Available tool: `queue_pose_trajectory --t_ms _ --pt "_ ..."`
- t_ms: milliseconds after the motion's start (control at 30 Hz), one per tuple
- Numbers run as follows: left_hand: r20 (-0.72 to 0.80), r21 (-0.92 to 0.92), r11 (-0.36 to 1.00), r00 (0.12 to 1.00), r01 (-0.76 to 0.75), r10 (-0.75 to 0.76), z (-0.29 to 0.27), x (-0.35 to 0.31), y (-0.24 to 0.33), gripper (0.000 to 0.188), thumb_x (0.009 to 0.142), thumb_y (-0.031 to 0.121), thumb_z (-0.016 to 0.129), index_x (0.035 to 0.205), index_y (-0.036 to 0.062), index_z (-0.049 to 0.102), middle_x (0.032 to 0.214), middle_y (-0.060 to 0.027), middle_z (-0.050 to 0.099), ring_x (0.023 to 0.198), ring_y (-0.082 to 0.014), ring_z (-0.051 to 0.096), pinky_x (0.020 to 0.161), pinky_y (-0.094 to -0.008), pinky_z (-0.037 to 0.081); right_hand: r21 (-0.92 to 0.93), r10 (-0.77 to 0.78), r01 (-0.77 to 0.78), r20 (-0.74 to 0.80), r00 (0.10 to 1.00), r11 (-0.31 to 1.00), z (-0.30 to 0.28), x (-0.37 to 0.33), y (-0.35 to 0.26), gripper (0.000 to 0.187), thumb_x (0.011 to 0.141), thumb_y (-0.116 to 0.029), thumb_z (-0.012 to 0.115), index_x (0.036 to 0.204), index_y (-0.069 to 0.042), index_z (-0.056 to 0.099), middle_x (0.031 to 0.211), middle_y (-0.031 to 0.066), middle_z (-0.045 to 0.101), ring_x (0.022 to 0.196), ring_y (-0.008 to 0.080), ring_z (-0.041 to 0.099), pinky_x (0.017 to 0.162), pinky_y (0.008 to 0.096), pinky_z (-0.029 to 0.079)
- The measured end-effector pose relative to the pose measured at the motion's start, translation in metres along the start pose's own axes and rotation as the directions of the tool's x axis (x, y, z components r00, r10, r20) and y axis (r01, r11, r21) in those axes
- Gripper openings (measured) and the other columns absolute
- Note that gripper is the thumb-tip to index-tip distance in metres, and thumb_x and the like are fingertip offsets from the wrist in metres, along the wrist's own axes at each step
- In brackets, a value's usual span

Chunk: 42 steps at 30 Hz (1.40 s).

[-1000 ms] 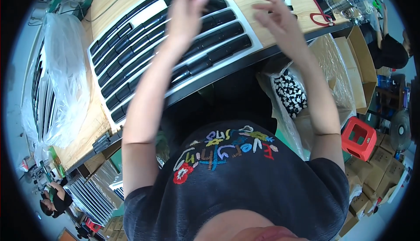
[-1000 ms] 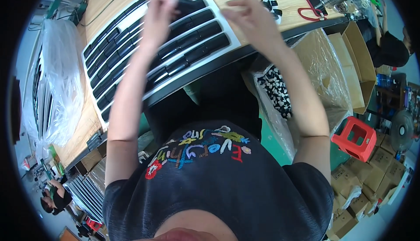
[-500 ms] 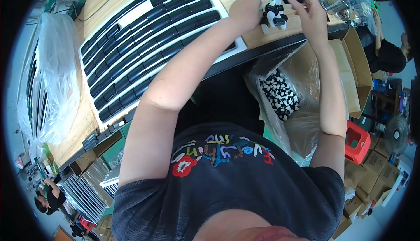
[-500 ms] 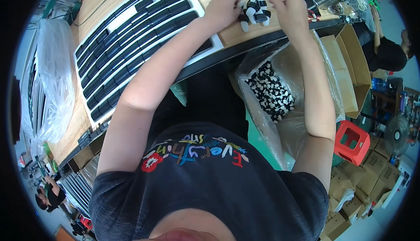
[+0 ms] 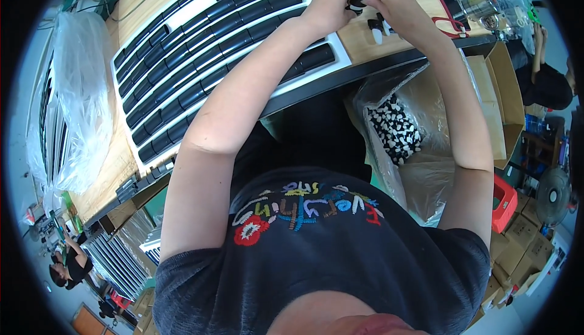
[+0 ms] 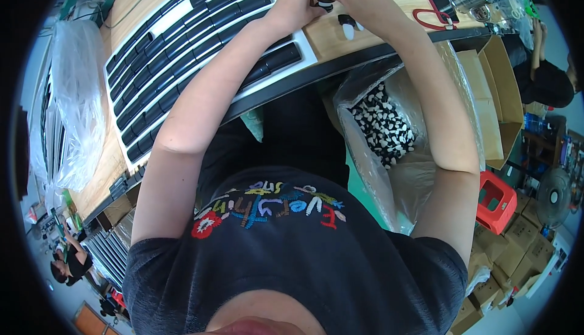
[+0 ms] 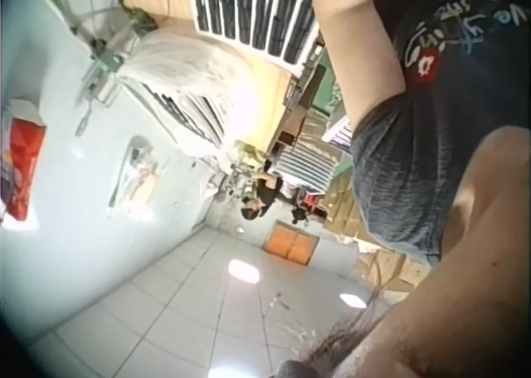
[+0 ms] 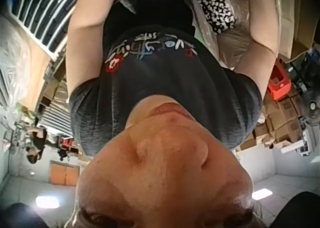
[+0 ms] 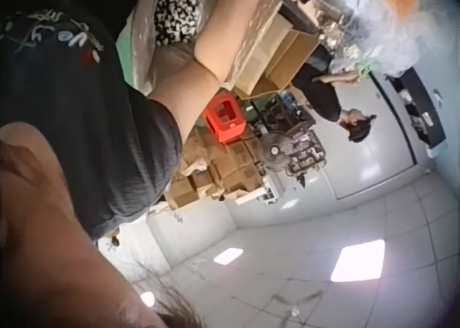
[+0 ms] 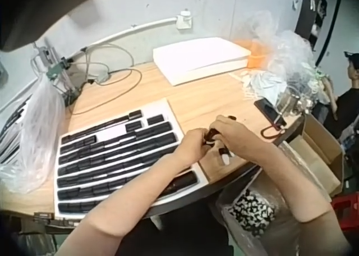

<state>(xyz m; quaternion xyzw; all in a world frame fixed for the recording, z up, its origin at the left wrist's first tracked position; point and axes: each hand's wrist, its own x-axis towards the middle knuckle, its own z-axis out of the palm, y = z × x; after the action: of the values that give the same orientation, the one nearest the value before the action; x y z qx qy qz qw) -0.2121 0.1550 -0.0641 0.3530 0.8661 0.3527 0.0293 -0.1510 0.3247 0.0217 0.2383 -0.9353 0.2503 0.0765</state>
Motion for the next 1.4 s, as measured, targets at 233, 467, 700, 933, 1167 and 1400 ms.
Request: queue_pose_trajectory --t_ms 233,467,700,933,1167,1400 --pt "-0.021 -0.018 1.0 1.0 -0.018 0.018 0.004 0.0 -0.003 0.027 0.081 0.012 0.077 0.104 0.0006 0.068 0.089 -0.0162 0.07 0.083 -0.0305 0.069 0.079 -0.0374 0.054 -0.114 -0.082 0.087 0.045 0.996 0.99 0.021 -0.006 0.015 0.019 0.096 -0.008 0.059 0.113 0.0 0.058 0.1 0.0139 0.062 0.091 0.0309 0.06 0.081 0.0375 0.049" --pt "-0.031 -0.075 0.997 0.999 -0.023 0.021 0.008 0.0 -0.012 0.019 0.082 0.007 0.073 0.1 0.003 0.069 0.097 -0.0171 0.071 0.096 -0.0347 0.068 0.085 -0.042 0.054 -0.104 -0.059 0.069 0.095 0.994 0.992 0.021 0.0 0.014 0.019 0.096 -0.008 0.059 0.112 0.002 0.06 0.098 0.0151 0.064 0.093 0.0314 0.062 0.082 0.041 0.049" --pt "-0.199 -0.063 0.986 0.97 -0.154 0.139 -0.01 -0.01 0.018 0.021 0.077 0.007 0.076 0.089 -0.006 0.065 0.084 -0.0271 0.067 0.082 -0.0402 0.068 0.071 -0.0418 0.053 0.052 0.046 -0.053 0.124 0.991 0.997 0.011 0.005 0.007 0.014 0.081 0.0 0.061 0.094 0.002 0.065 0.083 0.0192 0.066 0.078 0.0365 0.065 0.069 0.0416 0.051" --pt "-0.07 -0.171 0.984 0.997 -0.053 0.042 -0.002 0.005 -0.007 0.015 0.077 0.003 0.071 0.089 -0.0059 0.068 0.088 -0.0291 0.066 0.086 -0.0458 0.065 0.076 -0.0463 0.053 0.005 0.147 -0.149 0.113 0.983 0.989 0.015 0.012 -0.001 0.012 0.083 0.001 0.06 0.092 0.003 0.066 0.079 0.0195 0.067 0.07 0.0322 0.066 0.063 0.0384 0.051" --pt "-0.359 0.015 0.993 0.927 -0.116 0.113 -0.112 -0.038 -0.03 0.016 0.076 -0.002 0.073 0.091 -0.0034 0.068 0.09 -0.0221 0.067 0.085 -0.0364 0.067 0.074 -0.0394 0.054 0.224 0.288 -0.241 -0.207 0.935 0.944 0.038 0.001 0.054 0.025 0.095 -0.02 0.066 0.113 -0.002 0.067 0.085 0.0048 0.062 0.075 0.0125 0.059 0.071 0.0257 0.048" --pt "-0.204 0.557 0.814 0.977 0.162 -0.055 -0.226 -0.168 -0.153 0.025 0.089 0.001 0.061 0.109 0.0142 0.069 0.107 -0.0134 0.059 0.104 -0.034 0.057 0.091 -0.0425 0.047 0.76 0.619 -0.209 -0.303 0.724 0.616 0.088 0.111 -0.012 0.011 0.085 -0.004 0.069 0.078 0.002 0.062 0.074 0.0181 0.068 0.065 0.0207 0.066 0.061 0.0352 0.053"
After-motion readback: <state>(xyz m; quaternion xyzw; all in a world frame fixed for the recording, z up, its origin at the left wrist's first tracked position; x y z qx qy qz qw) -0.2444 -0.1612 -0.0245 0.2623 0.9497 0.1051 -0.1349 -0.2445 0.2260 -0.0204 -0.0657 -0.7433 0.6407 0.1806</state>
